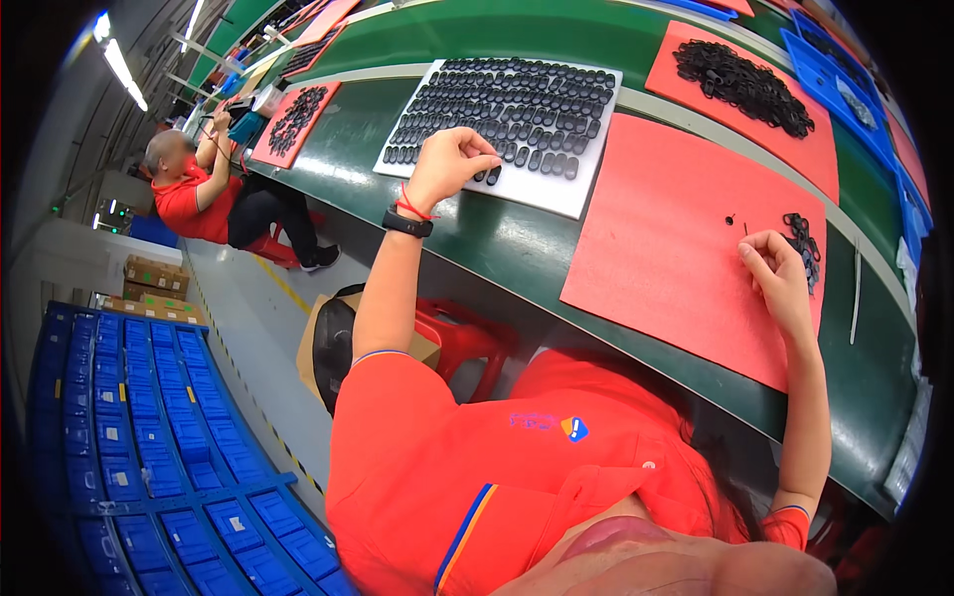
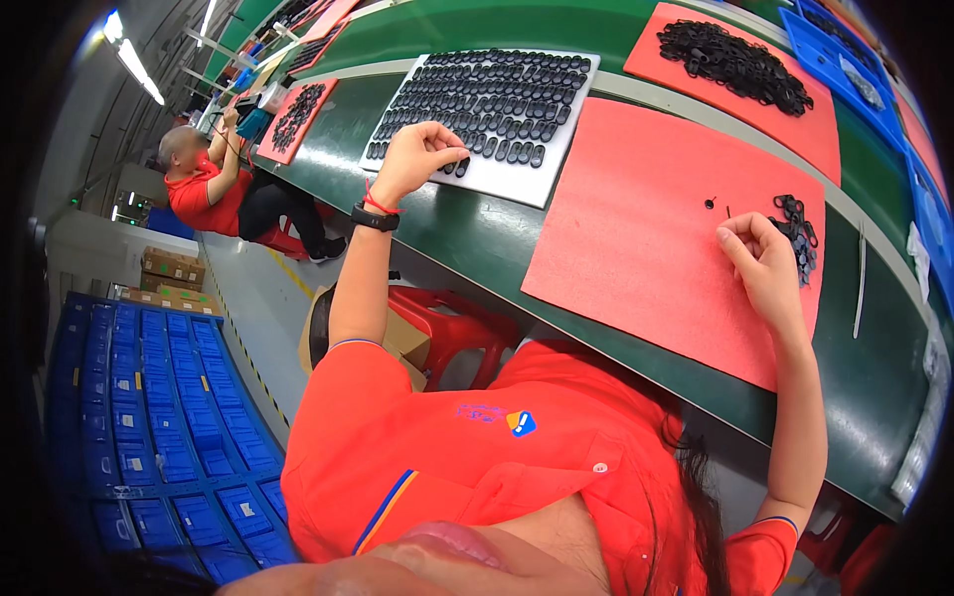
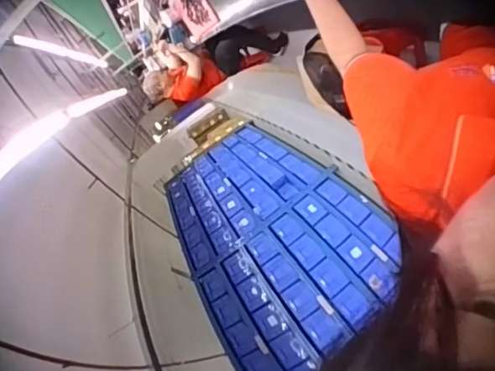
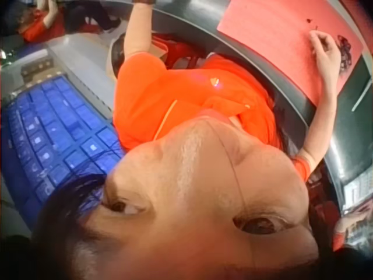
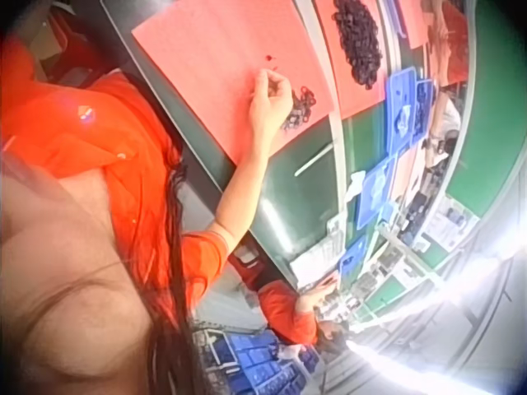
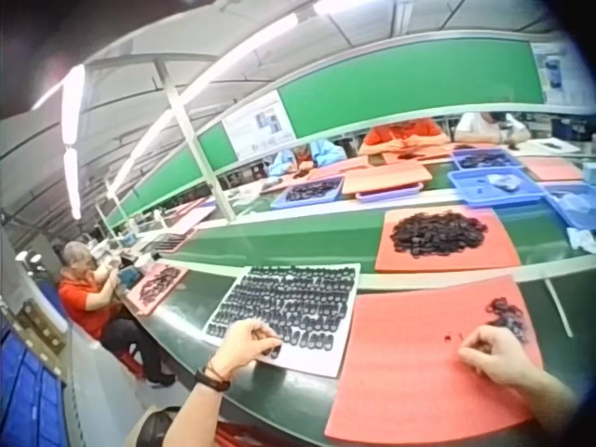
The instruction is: The person is assembling or sorting small black electronic components on a red mat at a factory workstation.
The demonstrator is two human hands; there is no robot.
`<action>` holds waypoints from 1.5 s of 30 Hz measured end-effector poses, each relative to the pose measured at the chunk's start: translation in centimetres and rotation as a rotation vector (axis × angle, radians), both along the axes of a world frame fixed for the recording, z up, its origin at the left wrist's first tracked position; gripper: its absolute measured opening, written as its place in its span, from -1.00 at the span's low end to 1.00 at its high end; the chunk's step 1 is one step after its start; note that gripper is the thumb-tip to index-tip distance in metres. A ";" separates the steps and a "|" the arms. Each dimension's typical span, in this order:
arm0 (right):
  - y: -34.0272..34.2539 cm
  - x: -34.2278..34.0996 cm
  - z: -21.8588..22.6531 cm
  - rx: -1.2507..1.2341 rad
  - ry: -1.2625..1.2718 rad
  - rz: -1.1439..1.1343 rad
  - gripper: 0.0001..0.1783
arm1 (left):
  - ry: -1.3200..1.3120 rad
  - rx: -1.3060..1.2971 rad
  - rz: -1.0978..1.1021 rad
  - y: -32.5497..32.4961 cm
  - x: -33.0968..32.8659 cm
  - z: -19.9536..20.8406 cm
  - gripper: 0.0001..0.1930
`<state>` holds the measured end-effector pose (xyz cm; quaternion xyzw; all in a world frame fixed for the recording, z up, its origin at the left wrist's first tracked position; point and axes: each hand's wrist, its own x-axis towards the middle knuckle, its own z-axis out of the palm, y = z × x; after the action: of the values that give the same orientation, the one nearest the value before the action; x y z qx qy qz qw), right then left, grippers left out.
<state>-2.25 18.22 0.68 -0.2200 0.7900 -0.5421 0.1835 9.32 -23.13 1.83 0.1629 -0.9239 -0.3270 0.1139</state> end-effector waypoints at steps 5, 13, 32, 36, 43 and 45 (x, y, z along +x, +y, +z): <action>0.4 -0.1 0.5 -0.001 0.016 -0.025 -0.88 | 0.202 -0.026 -0.052 4.0 -1.7 1.9 -0.81; 0.6 -0.8 2.0 0.506 0.898 -0.276 -0.85 | 0.805 0.518 -0.925 14.7 1.7 11.3 -0.75; 3.3 -2.8 -0.6 0.337 0.760 -0.324 -0.87 | 0.710 0.882 -1.462 19.2 -1.0 12.2 -0.62; 2.8 -2.6 -0.1 0.258 0.719 -0.330 -0.86 | 0.191 0.517 -0.632 19.8 -5.1 9.8 -0.85; 2.8 -2.3 0.5 0.112 0.547 -0.220 -0.86 | 0.257 -0.096 -0.728 21.2 -11.6 -0.3 -0.83; 3.0 -2.5 0.2 0.098 0.511 -0.199 -0.86 | 0.205 -0.123 -0.727 21.8 -11.9 -1.0 -0.84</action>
<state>-4.72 21.19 0.87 -0.2618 0.8537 -0.4454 -0.0654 -2.63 -1.33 0.87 -0.2163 -0.9231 -0.3044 0.0916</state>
